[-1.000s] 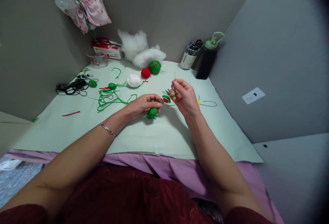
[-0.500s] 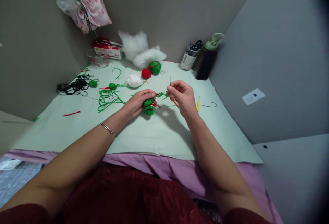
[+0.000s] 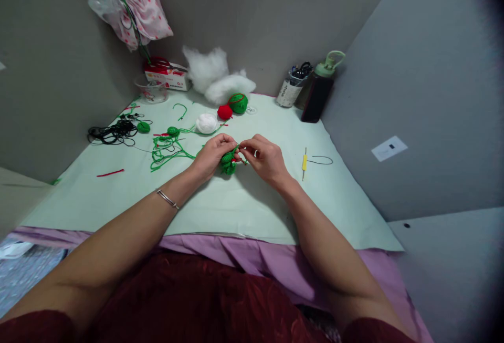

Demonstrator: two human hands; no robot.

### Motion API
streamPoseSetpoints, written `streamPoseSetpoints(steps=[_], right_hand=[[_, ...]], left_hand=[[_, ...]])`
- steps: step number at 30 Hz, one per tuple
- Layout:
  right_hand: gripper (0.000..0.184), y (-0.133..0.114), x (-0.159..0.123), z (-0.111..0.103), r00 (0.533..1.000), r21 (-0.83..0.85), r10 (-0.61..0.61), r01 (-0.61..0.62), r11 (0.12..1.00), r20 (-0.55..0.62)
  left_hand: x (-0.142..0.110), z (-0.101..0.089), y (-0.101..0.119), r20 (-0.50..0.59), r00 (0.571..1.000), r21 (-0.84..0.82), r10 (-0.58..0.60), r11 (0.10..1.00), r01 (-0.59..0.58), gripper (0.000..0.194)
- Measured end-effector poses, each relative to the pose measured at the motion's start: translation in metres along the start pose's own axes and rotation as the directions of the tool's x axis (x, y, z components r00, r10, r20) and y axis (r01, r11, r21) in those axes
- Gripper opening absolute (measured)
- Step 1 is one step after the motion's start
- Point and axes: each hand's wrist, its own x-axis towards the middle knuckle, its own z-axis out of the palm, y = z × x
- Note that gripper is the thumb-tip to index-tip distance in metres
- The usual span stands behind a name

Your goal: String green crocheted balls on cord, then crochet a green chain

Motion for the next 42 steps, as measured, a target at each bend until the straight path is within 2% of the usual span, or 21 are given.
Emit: streamPoseSetpoints(steps=[6,14,21,27,36,39,42], right_hand=[[0.012,0.003,0.003,0.001,0.999,-0.007,0.031,-0.031,0.999,0.042],[0.013,0.003,0.003,-0.004,0.995,-0.038,0.035,-0.032,0.999,0.098],[0.01,0.002,0.004,-0.004,0.992,0.022,0.072,-0.075,0.997,0.105],[0.011,0.0,0.004,-0.005,0.99,0.065,0.09,-0.097,0.993,0.106],[0.011,-0.001,0.004,-0.004,0.984,0.097,0.107,-0.121,0.988,0.141],[0.012,-0.001,0.004,-0.006,0.982,0.158,0.093,-0.119,0.98,0.165],[0.008,0.001,0.004,-0.008,0.976,0.315,0.091,-0.151,0.937,0.197]], left_hand=[[-0.001,0.0,0.003,0.025,0.999,0.087,-0.028,0.996,0.026,0.015],[0.002,-0.008,-0.002,0.172,0.985,0.131,0.007,0.991,-0.03,0.027],[0.006,-0.01,-0.004,0.164,0.986,0.207,0.029,0.976,-0.063,0.014],[0.007,-0.014,-0.003,0.115,0.993,0.362,0.037,0.929,-0.077,0.012],[0.007,-0.014,-0.006,0.116,0.989,0.445,0.091,0.886,-0.134,0.009],[0.008,-0.016,-0.006,0.143,0.986,0.42,0.086,0.897,-0.139,0.008],[0.008,-0.017,-0.002,0.189,0.98,0.355,0.067,0.926,-0.132,0.009]])
